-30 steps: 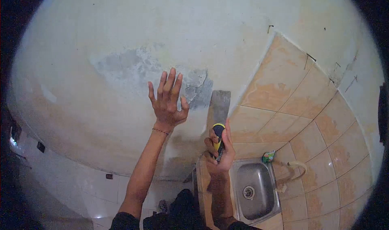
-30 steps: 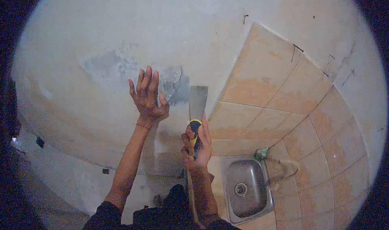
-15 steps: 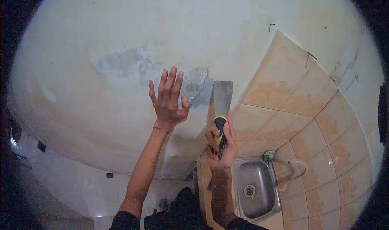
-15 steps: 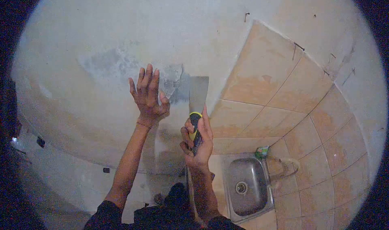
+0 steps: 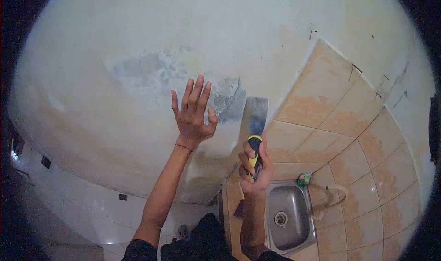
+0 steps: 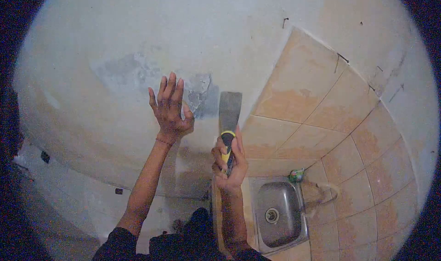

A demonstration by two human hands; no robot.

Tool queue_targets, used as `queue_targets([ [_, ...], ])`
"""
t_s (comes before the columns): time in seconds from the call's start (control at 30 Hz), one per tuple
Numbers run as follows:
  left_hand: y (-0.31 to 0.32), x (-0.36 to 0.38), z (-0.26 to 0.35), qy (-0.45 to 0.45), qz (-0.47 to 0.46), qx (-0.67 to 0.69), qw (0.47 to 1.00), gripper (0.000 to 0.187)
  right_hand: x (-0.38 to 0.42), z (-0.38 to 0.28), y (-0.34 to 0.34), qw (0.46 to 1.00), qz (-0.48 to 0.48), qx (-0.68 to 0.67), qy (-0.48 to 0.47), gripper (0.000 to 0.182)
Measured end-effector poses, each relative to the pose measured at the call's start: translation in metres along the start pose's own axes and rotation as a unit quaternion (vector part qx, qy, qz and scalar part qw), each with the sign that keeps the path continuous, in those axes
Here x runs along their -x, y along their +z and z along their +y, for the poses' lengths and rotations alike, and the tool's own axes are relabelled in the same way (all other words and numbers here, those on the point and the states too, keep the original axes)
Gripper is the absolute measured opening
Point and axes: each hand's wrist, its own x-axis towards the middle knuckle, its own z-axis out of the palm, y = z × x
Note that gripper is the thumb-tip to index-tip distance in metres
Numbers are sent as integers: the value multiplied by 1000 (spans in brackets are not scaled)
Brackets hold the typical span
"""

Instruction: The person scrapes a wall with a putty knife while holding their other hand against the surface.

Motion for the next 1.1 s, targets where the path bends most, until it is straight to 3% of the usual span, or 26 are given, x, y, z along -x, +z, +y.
queue_targets([
  [0.5,4,3,1,6,10,12,1000,66,-17,-9,6,998,-48,31,27,52],
  [0.67,1,1,0,18,-10,3,1000,66,15,-4,-19,981,15,187,-48,61],
  [0.8,1,2,1,15,-1,15,1000,66,26,-2,-21,913,114,368,-132,63],
  [0.93,3,0,3,2,13,22,1000,68,35,-6,-56,920,99,370,-82,55],
  [1.1,5,2,1,6,13,12,1000,66,36,9,-55,968,87,232,-28,41],
])
